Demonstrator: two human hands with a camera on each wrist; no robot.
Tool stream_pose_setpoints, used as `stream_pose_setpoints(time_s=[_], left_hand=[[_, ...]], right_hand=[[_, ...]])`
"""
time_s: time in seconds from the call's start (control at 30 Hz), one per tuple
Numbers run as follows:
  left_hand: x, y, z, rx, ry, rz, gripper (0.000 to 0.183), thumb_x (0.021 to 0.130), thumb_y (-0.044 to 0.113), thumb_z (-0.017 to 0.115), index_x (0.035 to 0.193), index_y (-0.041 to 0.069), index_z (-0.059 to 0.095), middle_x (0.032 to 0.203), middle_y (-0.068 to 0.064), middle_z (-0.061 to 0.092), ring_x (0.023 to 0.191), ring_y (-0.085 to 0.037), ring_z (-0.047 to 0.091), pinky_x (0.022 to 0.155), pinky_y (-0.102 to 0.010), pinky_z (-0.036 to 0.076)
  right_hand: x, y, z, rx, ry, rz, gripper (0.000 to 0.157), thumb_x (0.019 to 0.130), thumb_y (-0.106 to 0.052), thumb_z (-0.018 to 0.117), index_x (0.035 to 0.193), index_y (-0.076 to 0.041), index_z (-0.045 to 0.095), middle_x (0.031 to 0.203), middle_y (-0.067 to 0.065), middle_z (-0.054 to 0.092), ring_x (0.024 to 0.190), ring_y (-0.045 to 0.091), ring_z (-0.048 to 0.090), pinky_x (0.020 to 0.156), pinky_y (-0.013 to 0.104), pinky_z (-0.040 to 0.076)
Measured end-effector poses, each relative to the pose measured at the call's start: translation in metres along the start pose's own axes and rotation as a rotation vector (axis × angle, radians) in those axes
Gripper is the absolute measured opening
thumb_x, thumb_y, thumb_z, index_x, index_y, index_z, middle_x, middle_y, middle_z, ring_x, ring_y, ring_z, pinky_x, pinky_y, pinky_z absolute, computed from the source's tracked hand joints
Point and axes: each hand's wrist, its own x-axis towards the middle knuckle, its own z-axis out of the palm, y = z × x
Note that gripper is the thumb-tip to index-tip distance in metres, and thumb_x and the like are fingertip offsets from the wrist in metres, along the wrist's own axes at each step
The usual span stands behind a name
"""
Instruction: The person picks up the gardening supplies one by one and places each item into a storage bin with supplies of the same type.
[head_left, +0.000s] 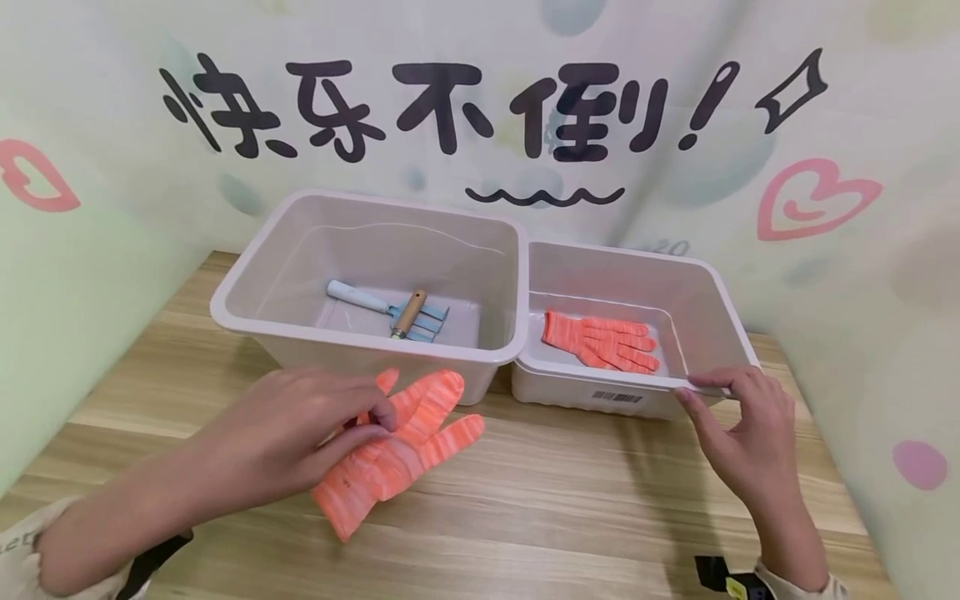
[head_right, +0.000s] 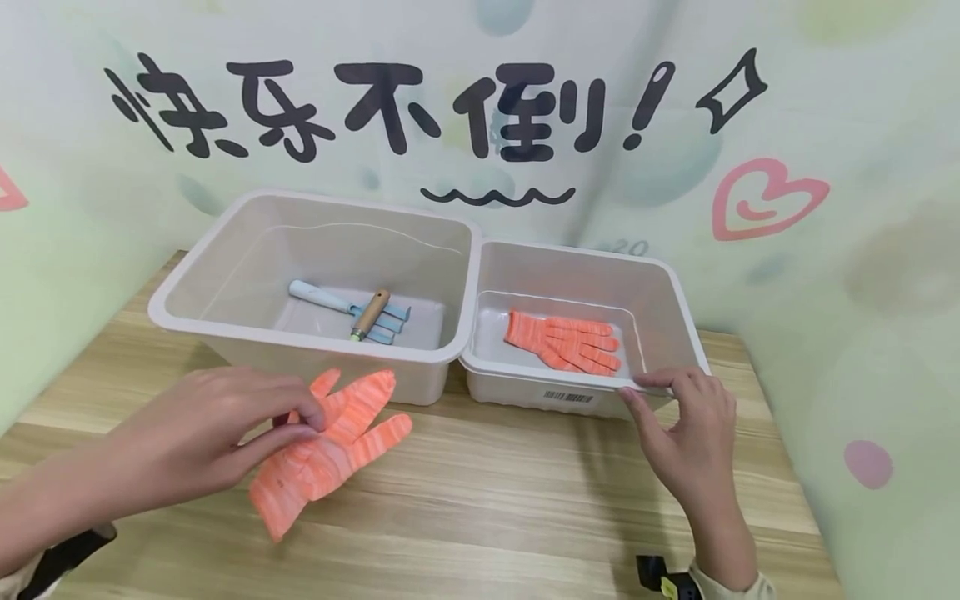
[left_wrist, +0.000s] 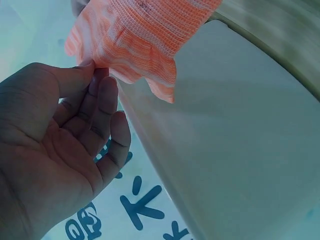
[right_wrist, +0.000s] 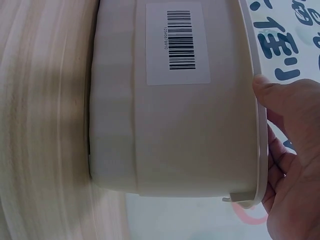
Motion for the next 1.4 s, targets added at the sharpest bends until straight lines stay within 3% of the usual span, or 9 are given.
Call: stream_pose_setpoints(time_s=[0.1,0.53,1.07,1.4], left_hand=[[0.007,0.001,-0.002,0.006,-0.015,0.013,0.024,0.091,0.018,0.083,0.093,0.036,0.068,0.082,0.029,0.056,0.070,0.009,0.042,0.063,-0.017,0.040],[0.029,0.004,-0.013,0.021,-0.049,0.059,0.020,0.092,0.017,0.081,0.093,0.033,0.069,0.086,0.027,0.060,0.073,0.009,0.046,0.075,-0.028,0.050],[0.042,0.014,-0.025,0.091,-0.007,0.132,0.017,0.093,0.019,0.080,0.094,0.032,0.069,0.091,0.024,0.066,0.076,0.005,0.054,0.073,-0.026,0.051],[0.059,0.017,-0.029,0.133,-0.011,0.146,0.012,0.095,0.018,0.076,0.092,0.028,0.072,0.082,0.020,0.064,0.070,0.000,0.052,0.067,-0.024,0.049]], right_hand=[[0.000,0.000,0.001,0.002,0.000,-0.005,0.029,0.074,0.006,0.087,0.099,0.003,0.073,0.094,0.017,0.068,0.106,-0.015,0.039,0.098,0.032,0.023],[0.001,0.002,-0.001,0.006,0.006,-0.020,0.028,0.074,0.006,0.087,0.098,0.003,0.072,0.093,0.017,0.067,0.105,-0.015,0.038,0.094,0.032,0.023],[0.001,0.001,-0.001,0.004,0.003,-0.018,0.029,0.074,0.006,0.087,0.098,0.003,0.072,0.094,0.018,0.068,0.105,-0.015,0.038,0.095,0.039,0.025],[0.001,0.000,0.000,0.013,0.010,-0.023,0.027,0.074,0.005,0.087,0.098,0.003,0.073,0.093,0.017,0.066,0.104,-0.015,0.039,0.095,0.033,0.024]])
